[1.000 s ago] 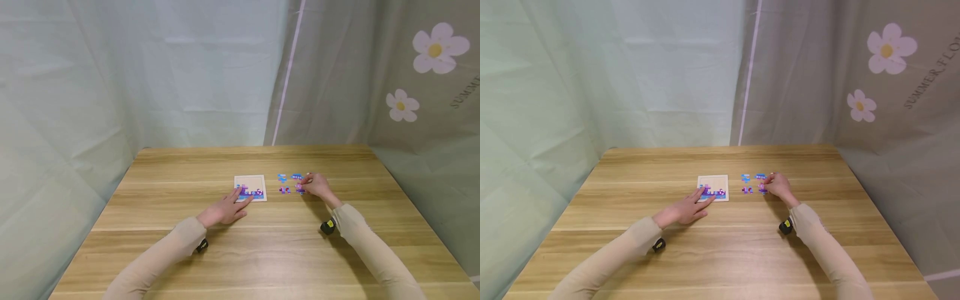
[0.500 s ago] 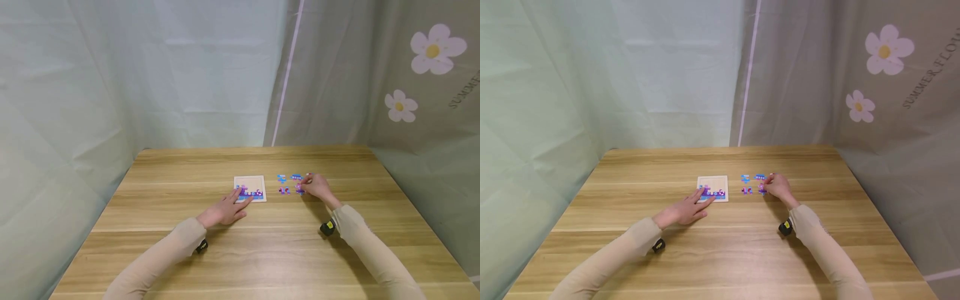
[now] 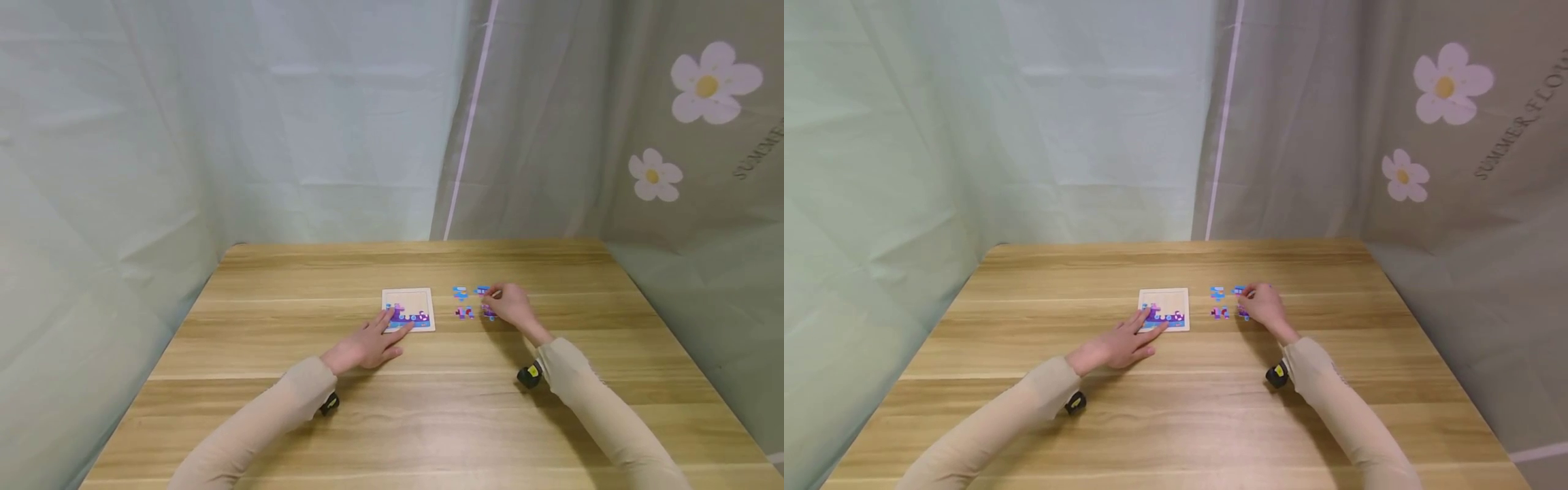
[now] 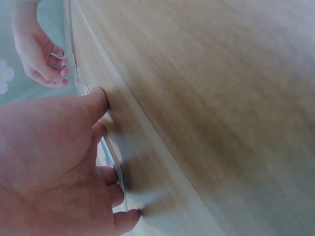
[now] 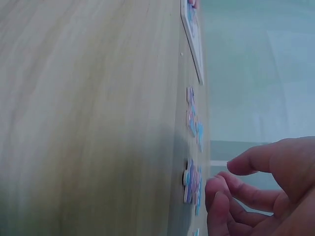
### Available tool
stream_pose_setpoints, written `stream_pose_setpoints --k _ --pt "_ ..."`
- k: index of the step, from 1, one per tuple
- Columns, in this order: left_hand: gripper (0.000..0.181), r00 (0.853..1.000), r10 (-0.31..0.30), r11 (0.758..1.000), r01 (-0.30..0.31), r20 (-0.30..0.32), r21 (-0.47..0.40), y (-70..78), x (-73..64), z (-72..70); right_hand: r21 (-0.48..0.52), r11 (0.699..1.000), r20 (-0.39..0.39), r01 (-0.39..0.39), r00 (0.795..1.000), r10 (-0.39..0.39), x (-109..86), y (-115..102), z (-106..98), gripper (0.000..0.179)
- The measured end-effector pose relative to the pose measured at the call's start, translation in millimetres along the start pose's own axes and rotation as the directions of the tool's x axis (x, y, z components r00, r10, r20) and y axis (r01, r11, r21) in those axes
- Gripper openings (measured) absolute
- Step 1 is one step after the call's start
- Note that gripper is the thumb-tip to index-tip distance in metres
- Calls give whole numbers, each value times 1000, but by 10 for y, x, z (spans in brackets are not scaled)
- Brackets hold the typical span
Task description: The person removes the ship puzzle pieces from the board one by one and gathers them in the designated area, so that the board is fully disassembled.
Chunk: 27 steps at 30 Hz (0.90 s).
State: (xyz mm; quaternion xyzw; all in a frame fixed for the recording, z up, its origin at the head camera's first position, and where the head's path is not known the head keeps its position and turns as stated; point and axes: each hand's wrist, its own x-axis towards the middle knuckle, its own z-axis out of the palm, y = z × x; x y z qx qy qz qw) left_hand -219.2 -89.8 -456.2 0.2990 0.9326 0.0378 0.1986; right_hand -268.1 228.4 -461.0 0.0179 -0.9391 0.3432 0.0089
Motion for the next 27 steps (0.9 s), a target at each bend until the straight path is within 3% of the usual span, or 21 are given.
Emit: stream_pose_setpoints --k 7,11,27 --pt "56 1000 -7 1000 7 12 6 6 9 -6 90 996 24 13 1000 -16 8 -27 56 19" --pt "56 1000 -13 1000 13 11 4 0 12 10 129 990 45 65 996 -71 5 -54 92 22" --pt "55 1000 -1 1000 1 -9 6 4 9 -3 141 976 55 166 983 -175 12 -254 211 22"
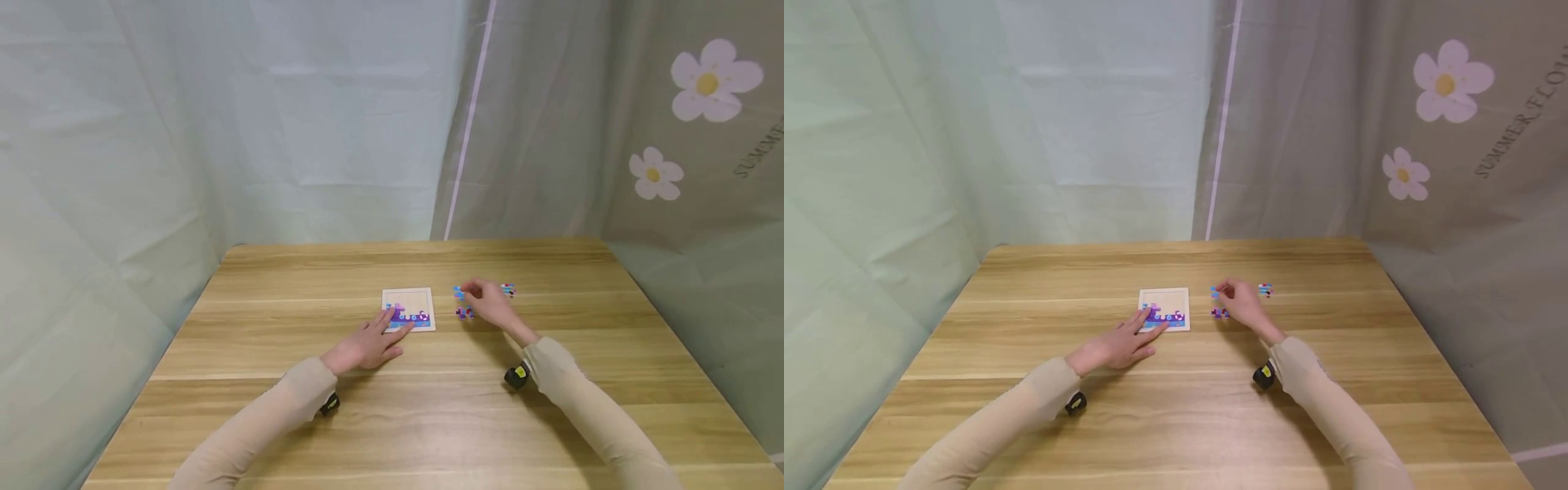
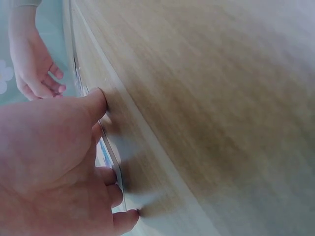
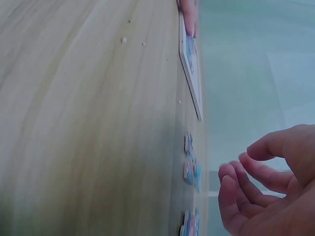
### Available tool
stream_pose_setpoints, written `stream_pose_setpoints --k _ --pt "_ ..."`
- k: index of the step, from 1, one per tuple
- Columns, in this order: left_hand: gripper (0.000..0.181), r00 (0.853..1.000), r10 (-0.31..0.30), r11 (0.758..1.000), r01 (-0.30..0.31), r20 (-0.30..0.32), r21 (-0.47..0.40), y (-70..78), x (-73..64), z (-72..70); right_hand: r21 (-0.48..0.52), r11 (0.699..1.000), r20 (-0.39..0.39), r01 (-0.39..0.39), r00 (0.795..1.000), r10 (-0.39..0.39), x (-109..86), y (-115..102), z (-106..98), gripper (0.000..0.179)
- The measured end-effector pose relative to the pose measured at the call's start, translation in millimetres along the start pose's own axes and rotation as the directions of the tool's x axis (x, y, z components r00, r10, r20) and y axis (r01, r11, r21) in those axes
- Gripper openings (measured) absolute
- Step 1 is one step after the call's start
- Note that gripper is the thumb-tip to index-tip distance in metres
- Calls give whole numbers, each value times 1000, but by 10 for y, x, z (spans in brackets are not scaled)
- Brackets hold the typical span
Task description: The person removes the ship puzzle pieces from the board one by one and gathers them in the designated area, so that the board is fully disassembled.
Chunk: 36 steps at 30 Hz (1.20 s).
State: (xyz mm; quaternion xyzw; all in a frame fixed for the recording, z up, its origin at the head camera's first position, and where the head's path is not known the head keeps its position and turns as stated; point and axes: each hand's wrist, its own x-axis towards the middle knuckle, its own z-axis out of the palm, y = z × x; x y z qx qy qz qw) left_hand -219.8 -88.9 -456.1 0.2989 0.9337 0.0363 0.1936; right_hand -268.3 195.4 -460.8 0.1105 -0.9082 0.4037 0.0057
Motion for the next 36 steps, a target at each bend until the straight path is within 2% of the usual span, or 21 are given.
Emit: stream_pose_setpoints --k 5,15,22,36 --pt "55 1000 -1 1000 1 -5 0 -12 11 21 20 1000 6 22 1000 -22 37 -42 76 23" --pt "55 1000 -3 1000 3 1 -24 -24 24 53 74 996 78 58 995 -64 94 -127 276 22" --pt "55 999 -54 997 54 6 -48 -20 34 47 93 988 91 122 987 -131 160 -177 406 20" --pt "54 996 -79 994 81 36 -68 39 40 46 85 993 179 83 979 -98 284 -295 654 18"
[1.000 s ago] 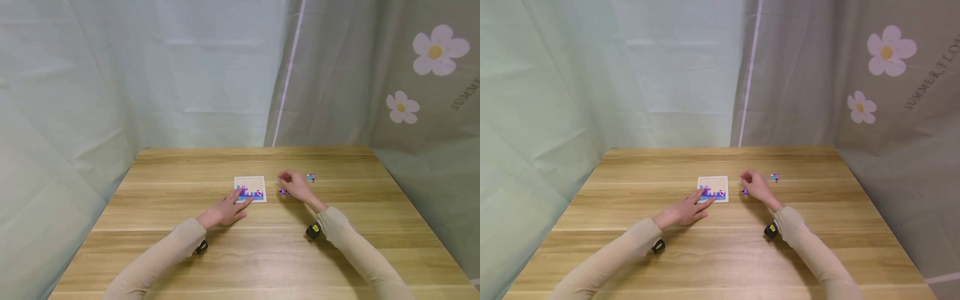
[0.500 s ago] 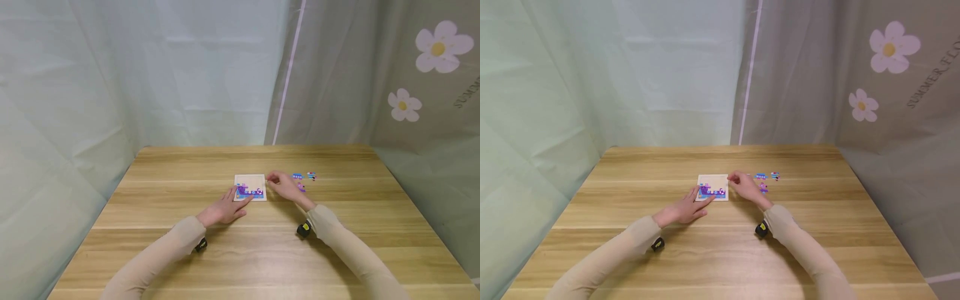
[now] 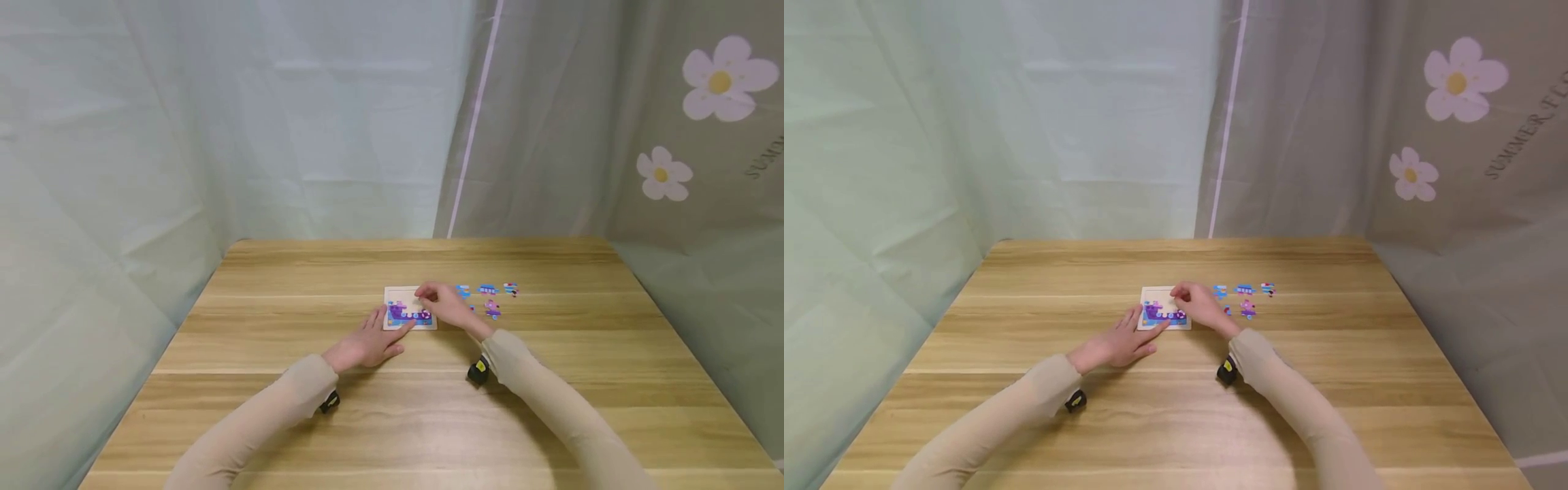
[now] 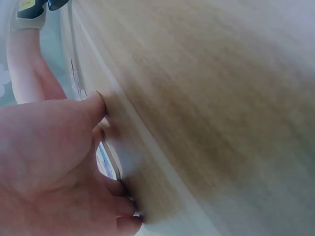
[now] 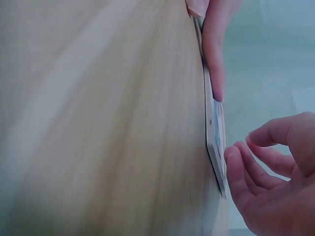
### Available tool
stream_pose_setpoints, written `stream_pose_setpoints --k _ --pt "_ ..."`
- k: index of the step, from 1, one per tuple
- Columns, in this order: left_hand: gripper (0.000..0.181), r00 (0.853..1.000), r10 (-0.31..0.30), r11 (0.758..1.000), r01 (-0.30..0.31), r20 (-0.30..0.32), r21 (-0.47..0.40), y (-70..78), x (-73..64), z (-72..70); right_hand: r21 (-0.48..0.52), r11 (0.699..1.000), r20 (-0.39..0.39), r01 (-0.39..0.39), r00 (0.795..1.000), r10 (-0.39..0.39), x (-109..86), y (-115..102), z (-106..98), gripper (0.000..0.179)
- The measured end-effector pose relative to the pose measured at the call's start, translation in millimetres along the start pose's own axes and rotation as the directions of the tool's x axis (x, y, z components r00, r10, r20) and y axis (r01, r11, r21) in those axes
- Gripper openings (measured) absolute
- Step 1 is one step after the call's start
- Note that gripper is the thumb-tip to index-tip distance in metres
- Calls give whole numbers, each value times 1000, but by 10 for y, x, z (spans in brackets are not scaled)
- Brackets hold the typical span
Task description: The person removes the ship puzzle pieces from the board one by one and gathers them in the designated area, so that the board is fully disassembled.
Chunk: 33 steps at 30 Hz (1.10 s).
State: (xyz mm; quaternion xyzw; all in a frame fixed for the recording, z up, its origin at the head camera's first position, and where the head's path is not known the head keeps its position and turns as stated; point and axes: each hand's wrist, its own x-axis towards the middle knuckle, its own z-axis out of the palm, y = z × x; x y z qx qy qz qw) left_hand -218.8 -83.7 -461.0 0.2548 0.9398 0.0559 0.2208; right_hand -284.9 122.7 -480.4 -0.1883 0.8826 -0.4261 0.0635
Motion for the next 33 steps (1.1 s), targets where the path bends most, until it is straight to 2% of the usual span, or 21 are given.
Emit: stream_pose_setpoints --k 8,15,24,29,33 --pt "55 1000 -3 1000 2 27 16 35 12 -47 39 999 41 23 999 -25 127 13 86 20" --pt "68 1000 0 1000 0 28 -23 -36 -21 -70 42 999 45 -17 999 15 144 0 96 19" --pt "77 996 82 994 -83 19 73 -35 -131 -36 -3 999 72 -38 997 38 175 -28 98 18" --pt "75 995 93 994 -94 22 59 -18 -132 -36 -24 998 98 -58 993 60 203 -53 123 17" --pt "74 995 100 994 -101 31 41 -7 -117 -57 -58 998 135 -36 990 44 220 -108 146 19"
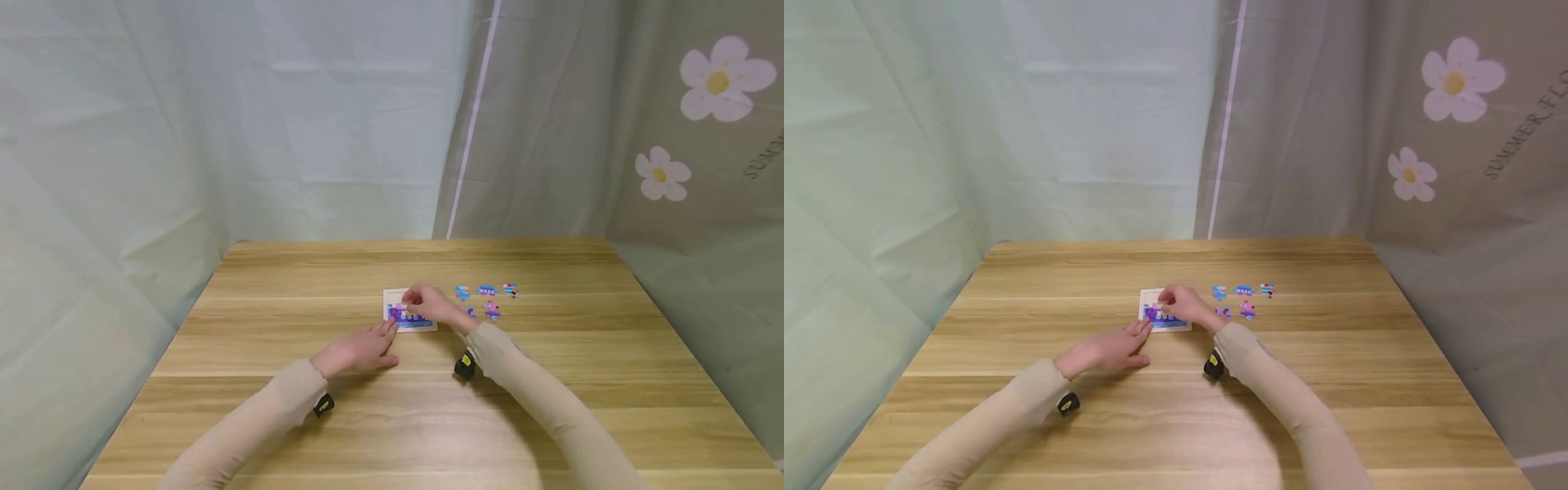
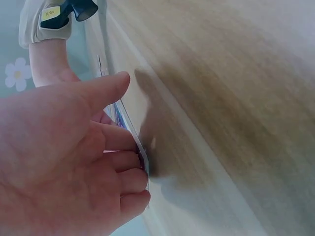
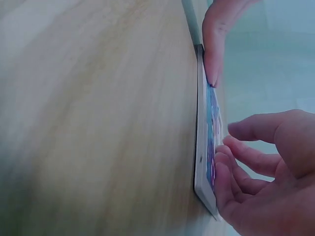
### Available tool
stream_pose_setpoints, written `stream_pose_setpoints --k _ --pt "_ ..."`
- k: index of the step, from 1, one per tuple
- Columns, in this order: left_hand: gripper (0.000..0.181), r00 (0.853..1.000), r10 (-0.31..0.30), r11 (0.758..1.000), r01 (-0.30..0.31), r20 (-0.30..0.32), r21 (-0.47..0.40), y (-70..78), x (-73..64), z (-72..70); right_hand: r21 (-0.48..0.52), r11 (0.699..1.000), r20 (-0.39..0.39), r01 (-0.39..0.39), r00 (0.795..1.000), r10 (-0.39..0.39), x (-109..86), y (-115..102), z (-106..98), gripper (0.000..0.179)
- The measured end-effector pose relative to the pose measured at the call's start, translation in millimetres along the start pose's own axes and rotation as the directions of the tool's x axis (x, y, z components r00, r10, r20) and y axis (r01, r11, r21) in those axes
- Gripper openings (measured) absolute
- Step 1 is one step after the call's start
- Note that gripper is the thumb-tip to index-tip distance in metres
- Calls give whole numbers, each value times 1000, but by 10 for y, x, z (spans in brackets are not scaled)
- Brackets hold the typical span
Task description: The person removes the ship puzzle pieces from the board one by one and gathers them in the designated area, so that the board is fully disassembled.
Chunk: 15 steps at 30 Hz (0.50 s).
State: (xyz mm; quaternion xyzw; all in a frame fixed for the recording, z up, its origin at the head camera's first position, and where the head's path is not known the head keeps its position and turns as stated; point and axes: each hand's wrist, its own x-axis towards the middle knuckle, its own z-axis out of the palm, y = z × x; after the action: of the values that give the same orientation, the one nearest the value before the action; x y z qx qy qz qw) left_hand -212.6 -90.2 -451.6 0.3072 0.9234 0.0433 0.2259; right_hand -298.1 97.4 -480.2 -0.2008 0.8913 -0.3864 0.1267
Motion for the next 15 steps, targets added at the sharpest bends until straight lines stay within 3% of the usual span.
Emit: stream_pose_setpoints --k 15 --pt "74 1000 24 999 -24 16 -25 -24 28 -56 -71 997 44 24 999 -21 2 -133 45 27"
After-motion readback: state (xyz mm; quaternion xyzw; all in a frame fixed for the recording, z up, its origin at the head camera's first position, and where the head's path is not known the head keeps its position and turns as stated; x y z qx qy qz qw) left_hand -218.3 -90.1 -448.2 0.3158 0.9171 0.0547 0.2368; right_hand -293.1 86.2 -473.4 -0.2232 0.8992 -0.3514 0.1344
